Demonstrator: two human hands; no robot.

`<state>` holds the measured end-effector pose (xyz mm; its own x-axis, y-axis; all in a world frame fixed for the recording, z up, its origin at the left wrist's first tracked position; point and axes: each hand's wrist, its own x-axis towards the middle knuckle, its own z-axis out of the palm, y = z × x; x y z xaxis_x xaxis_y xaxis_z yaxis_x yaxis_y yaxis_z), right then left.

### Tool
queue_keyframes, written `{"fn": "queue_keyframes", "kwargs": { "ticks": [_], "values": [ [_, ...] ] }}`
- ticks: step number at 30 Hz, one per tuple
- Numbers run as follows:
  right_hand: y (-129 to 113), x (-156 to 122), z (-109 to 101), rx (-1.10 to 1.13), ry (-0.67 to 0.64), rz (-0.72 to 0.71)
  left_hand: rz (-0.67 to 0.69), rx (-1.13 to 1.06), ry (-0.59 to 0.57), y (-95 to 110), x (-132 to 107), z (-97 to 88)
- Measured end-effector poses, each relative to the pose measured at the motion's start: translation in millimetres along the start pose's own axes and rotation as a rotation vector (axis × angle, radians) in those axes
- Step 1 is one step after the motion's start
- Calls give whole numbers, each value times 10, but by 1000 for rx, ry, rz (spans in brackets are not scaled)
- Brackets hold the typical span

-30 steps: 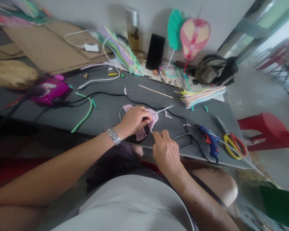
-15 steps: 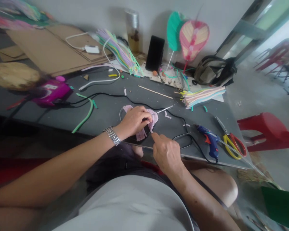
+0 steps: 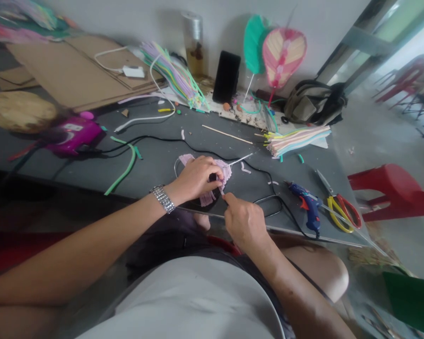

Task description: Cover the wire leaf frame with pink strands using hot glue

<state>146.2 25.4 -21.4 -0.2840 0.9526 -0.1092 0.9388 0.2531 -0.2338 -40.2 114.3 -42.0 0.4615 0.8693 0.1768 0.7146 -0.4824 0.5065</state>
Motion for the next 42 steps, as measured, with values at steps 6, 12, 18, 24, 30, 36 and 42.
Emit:
{"fn": "queue_keyframes", "kwargs": {
  "ticks": [6,12,18,24,30,36,42],
  "values": [
    [0,12,-22,-18,-13,19,-24,-2,-36,62,1,-51],
    [-7,24,-50,-5,-24,29,13,-19,-26,74,-12,-21],
    [-19,27,-92,12,-42,43,118,-50,-6,-14,-13,92],
    [-4,33,-84,17,-43,37,137,7,14,8,-46,74],
    [-15,22,-84,7,-60,46,133,50,6,49,-163,45],
    [-40,17,-94,-12,-95,65,157,149,20,123,-293,25],
    [-23,13,-72,-33,-81,51,194,227,7,239,-421,28]
  ]
}}
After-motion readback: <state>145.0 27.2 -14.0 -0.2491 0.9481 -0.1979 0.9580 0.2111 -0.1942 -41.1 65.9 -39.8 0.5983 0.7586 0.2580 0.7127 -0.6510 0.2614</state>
